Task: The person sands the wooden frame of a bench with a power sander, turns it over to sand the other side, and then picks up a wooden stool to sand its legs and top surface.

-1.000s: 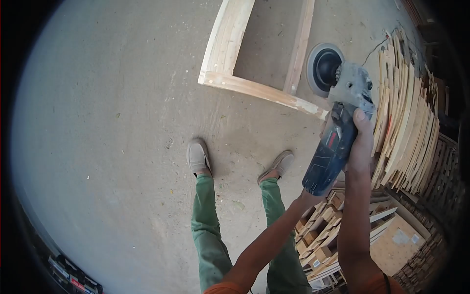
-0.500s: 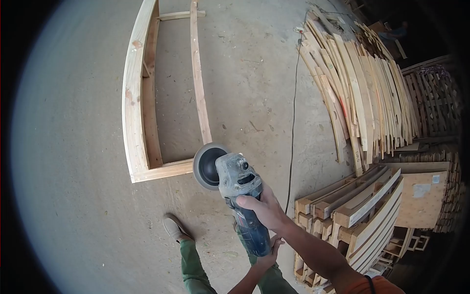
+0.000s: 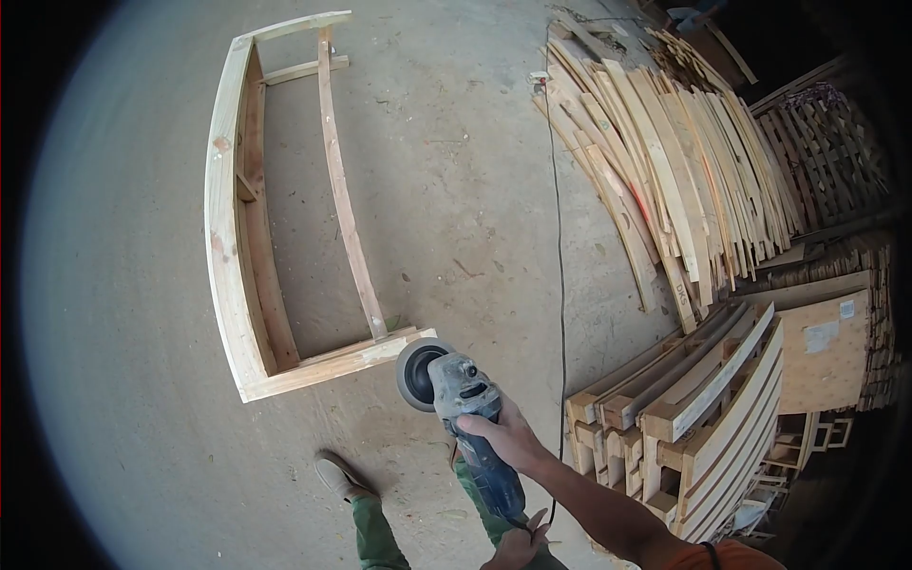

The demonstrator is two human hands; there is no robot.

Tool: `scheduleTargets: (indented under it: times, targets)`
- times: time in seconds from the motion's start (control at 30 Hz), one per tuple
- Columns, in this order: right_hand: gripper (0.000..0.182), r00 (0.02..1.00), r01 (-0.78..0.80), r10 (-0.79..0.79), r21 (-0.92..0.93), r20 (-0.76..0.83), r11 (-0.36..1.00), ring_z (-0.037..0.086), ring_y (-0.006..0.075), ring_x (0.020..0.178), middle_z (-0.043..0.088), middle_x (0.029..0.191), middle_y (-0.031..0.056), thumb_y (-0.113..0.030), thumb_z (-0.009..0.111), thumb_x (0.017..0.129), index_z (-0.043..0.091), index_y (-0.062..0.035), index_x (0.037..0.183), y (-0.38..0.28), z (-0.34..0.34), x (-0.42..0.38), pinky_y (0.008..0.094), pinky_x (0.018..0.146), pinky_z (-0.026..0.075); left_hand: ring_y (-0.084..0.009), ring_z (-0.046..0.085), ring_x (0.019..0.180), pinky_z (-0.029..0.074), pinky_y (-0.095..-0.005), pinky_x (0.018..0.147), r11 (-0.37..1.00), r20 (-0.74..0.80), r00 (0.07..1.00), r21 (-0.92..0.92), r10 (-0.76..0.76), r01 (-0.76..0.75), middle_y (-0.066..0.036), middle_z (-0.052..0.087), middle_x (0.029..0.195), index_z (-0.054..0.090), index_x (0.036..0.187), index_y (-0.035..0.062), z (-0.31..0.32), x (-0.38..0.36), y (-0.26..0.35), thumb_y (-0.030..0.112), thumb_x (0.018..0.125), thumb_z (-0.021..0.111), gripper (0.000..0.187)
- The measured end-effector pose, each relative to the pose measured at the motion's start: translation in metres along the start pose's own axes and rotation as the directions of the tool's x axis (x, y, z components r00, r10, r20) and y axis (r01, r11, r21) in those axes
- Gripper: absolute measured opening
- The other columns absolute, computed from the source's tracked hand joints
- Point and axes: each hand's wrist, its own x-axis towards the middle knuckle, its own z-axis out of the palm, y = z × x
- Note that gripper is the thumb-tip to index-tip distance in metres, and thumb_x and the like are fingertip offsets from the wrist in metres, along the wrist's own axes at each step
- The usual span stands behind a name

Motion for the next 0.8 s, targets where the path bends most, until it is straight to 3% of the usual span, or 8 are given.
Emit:
scheduleTargets:
  times: [0.27, 0.33, 0.37, 0.43, 0.47, 0.53, 0.67, 0.8]
  targets:
    - [0.077, 0.992, -0.122, 0.122, -0.013, 0.033, 0.992, 0.055, 0.0245, 0.121, 0.055, 0.13, 0.0162, -0.04, 0.075, 0.084, 0.044, 0.002, 0.141, 0.025, 0.002, -0.01, 0.0373, 0.102, 0.044, -0.0294, 0.069, 0.075, 0.055, -0.0421, 0.071, 0.995, 0.35, 0.935, -0.096, 0.054, -0.021, -0.016, 0.069, 0.083, 0.047, 0.142, 0.003, -0.021, -0.023, -0.004, 0.034, 0.096, 0.064, 0.058]
    - [0.075, 0.997, -0.079, 0.08, 0.041, -0.015, 0.996, 0.057, 0.0237, 0.118, 0.056, 0.13, 0.0149, -0.037, 0.075, 0.085, 0.044, 0.002, 0.142, 0.029, 0.008, -0.009, 0.0368, 0.102, 0.044, -0.0271, 0.065, 0.116, 0.05, -0.0379, 0.095, 0.996, 0.455, 0.885, 0.05, -0.094, 0.08, -0.018, 0.068, 0.116, 0.049, 0.142, 0.0064, -0.028, -0.021, -0.009, 0.034, 0.101, 0.057, 0.049]
    - [0.073, 0.995, -0.1, 0.101, 0.074, -0.004, 0.992, 0.058, 0.023, 0.116, 0.058, 0.128, 0.0141, -0.033, 0.073, 0.086, 0.043, 0.0019, 0.142, 0.026, 0.012, -0.008, 0.0361, 0.102, 0.044, -0.0304, 0.056, 0.128, 0.043, -0.0414, 0.105, 0.949, 0.574, 0.805, -0.143, -0.151, 0.279, -0.018, 0.061, 0.13, 0.044, 0.146, 0.0098, -0.049, -0.018, -0.001, 0.047, 0.095, 0.063, 0.066]
    - [0.063, 0.994, -0.1, 0.103, 0.082, -0.037, 0.992, 0.063, 0.0197, 0.102, 0.062, 0.117, 0.0122, -0.022, 0.07, 0.087, 0.044, 0.0013, 0.14, 0.024, 0.022, -0.004, 0.0334, 0.088, 0.052, -0.0337, 0.055, 0.126, 0.043, -0.0429, 0.106, 0.99, 0.393, 0.913, -0.049, -0.106, 0.136, -0.016, 0.057, 0.137, 0.042, 0.147, 0.0093, -0.071, -0.018, -0.014, 0.049, 0.09, 0.068, 0.074]
    - [0.055, 0.998, -0.064, 0.067, 0.128, -0.016, 0.99, 0.065, 0.0168, 0.087, 0.063, 0.109, 0.0108, -0.016, 0.068, 0.088, 0.047, 0.0004, 0.135, 0.028, 0.026, 0.0, 0.0314, 0.074, 0.056, -0.0341, 0.053, 0.128, 0.043, -0.043, 0.106, 0.97, 0.385, 0.893, 0.029, -0.234, 0.242, -0.017, 0.054, 0.14, 0.041, 0.147, 0.0081, -0.085, -0.018, -0.031, 0.043, 0.09, 0.07, 0.072]
    - [0.047, 0.998, -0.029, 0.033, 0.096, -0.046, 0.995, 0.065, 0.0148, 0.076, 0.064, 0.102, 0.0095, -0.014, 0.068, 0.088, 0.05, -0.0009, 0.129, 0.034, 0.036, 0.006, 0.0288, 0.064, 0.055, -0.0317, 0.051, 0.133, 0.042, -0.0427, 0.11, 0.987, 0.031, 0.99, -0.084, -0.138, 0.14, -0.017, 0.05, 0.146, 0.033, 0.152, 0.0081, -0.125, -0.019, -0.041, 0.03, 0.09, 0.073, 0.077]
    - [0.05, 0.999, -0.001, 0.003, 0.045, -0.048, 0.999, 0.065, 0.017, 0.085, 0.063, 0.108, 0.0106, -0.016, 0.069, 0.087, 0.05, -0.0002, 0.13, 0.065, 0.065, 0.023, 0.0309, 0.072, 0.056, -0.0284, 0.04, 0.141, 0.037, -0.0438, 0.115, 0.669, 0.046, 0.99, -0.732, -0.137, 0.126, -0.015, 0.038, 0.153, 0.016, 0.159, 0.0121, -0.217, -0.008, -0.031, 0.013, 0.088, 0.072, 0.091]
    - [0.055, 0.995, 0.078, -0.084, -0.109, -0.052, 0.991, 0.064, 0.0207, 0.096, 0.062, 0.114, 0.0125, -0.018, 0.071, 0.086, 0.049, 0.0008, 0.133, 0.093, 0.116, 0.038, 0.033, 0.082, 0.053, -0.0323, 0.044, 0.136, 0.038, -0.0445, 0.113, 0.701, -0.046, 0.994, -0.713, -0.095, 0.034, -0.019, 0.039, 0.15, 0.011, 0.158, 0.0069, -0.245, -0.004, -0.022, 0.016, 0.083, 0.076, 0.099]
